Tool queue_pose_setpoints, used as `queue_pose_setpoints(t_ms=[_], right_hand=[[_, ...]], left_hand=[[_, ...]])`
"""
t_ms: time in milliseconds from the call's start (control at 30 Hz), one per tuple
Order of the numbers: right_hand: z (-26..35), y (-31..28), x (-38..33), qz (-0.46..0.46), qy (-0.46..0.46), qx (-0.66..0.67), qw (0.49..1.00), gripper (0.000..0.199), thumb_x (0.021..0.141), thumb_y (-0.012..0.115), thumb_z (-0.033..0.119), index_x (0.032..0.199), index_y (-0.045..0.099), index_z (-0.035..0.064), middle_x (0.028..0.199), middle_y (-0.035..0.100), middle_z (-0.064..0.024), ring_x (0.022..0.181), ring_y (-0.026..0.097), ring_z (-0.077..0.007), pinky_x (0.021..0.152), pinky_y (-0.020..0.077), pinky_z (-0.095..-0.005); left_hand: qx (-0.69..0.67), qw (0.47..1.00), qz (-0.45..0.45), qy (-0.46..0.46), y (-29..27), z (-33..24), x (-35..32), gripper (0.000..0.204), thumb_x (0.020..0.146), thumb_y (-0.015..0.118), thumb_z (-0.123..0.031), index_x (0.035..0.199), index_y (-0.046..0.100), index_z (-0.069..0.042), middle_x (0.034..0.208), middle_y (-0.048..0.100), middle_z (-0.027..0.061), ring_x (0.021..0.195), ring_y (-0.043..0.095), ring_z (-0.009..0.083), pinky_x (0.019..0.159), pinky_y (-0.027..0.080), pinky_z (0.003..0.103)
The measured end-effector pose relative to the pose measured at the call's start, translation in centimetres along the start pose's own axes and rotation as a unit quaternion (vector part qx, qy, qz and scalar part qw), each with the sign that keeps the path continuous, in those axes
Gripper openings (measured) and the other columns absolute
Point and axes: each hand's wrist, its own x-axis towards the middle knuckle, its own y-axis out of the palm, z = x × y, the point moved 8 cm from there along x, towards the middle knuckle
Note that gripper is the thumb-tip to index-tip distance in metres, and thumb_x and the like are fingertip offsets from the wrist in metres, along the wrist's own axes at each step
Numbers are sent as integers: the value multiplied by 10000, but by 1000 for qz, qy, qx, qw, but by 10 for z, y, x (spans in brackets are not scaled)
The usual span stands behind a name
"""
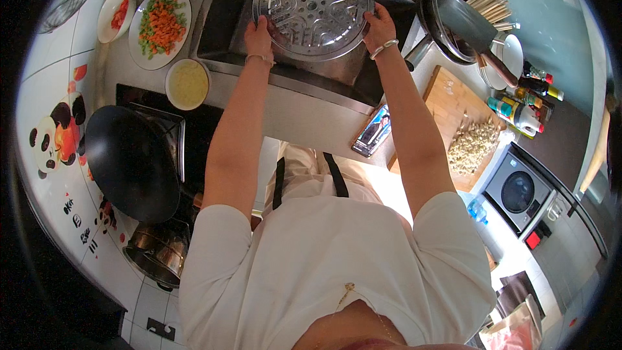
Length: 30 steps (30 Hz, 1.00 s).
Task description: The person rinses a metal steamer insert and a large metal bowl under a kitchen faucet by hand.
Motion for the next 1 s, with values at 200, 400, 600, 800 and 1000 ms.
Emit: queue_pose_setpoints(t_ms=[200, 400, 600, 800, 1000], right_hand=[[7, 4, -2, -10, 9, 18, 1000, 245, 839, 420, -41, 1061, 478, 47, 933, 562, -87, 808, 580, -226, 656, 510, -382], [-34, -22, 30, -44, 51, -41, 997, 267, 834, 426, -32, 1070, 470, 83, 935, 562, -80, 789, 582, -230, 591, 505, -430], [-61, 6, 5, -37, 175, -10, 984, 300, 860, 412, 31, 1139, 461, 131, 1052, 533, -43, 936, 534, -234, 763, 443, -543], [-77, 52, -35, 25, 251, -72, 965, 308, 879, 391, 85, 1180, 443, 125, 1125, 509, -70, 1007, 508, -257, 844, 411, -535], [-110, 31, -30, 61, 223, -2, 973, 347, 837, 492, 179, 1173, 466, 97, 941, 579, -77, 728, 546, -194, 641, 461, -357]], left_hand=[[-66, 994, 32, 80, 0, -10, 21, 448, 899, 472, -281, 1263, 331, -61, 1199, 425, 53, 1045, 433, 214, 855, 362, 415], [-38, 978, -23, 206, -1, -53, 2, 242, 890, 510, -205, 1010, 547, 2, 871, 542, 7, 768, 469, 92, 707, 381, 227], [34, 940, -46, 336, -10, -98, -33, 240, 883, 526, -223, 914, 574, 11, 739, 511, -14, 664, 420, 70, 619, 372, 223], [90, 935, -58, 338, -22, -120, -53, 304, 881, 523, -287, 877, 572, 13, 602, 423, -34, 528, 316, 53, 485, 292, 248], [132, 947, -92, 278, -25, -118, -44, 366, 908, 443, -325, 873, 578, 14, 595, 415, -11, 516, 314, 78, 493, 297, 263]])
